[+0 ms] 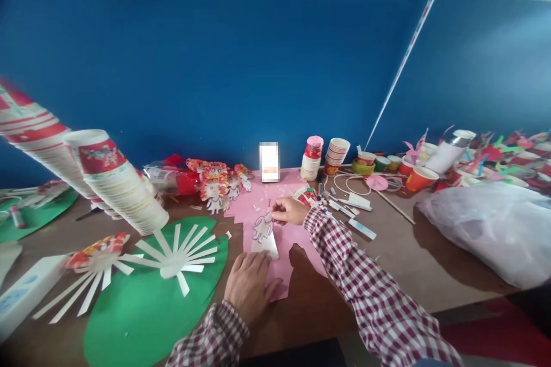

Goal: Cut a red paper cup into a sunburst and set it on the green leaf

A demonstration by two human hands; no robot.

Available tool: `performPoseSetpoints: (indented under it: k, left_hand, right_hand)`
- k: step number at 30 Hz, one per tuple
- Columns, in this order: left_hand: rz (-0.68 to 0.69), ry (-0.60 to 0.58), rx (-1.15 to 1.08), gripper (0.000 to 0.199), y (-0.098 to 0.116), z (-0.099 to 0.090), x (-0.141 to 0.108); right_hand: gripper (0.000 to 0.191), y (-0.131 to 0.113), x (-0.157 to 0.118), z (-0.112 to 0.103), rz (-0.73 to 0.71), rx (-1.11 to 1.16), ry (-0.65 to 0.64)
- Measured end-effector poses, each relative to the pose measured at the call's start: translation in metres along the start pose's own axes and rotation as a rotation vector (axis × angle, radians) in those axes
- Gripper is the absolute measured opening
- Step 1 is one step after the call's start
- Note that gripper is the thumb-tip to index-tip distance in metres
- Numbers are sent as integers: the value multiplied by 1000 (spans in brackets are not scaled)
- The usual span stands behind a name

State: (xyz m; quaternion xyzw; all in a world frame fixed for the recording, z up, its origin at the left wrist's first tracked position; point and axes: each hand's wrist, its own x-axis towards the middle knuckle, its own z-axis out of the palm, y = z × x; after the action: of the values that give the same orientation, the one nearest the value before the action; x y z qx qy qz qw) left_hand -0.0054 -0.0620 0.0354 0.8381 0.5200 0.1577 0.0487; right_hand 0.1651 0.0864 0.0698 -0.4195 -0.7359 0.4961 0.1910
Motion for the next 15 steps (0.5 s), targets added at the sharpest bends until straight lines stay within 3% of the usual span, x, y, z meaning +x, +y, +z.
performPoseSetpoints:
  k: [6, 15]
  left_hand:
    - [-15, -17, 31, 40, 3, 2, -4]
    - [-42, -37, 74, 36, 4, 3, -11]
  right_hand:
    - [6, 5, 11, 5, 42, -246, -148]
    - [9, -15, 22, 18, 2, -610, -205]
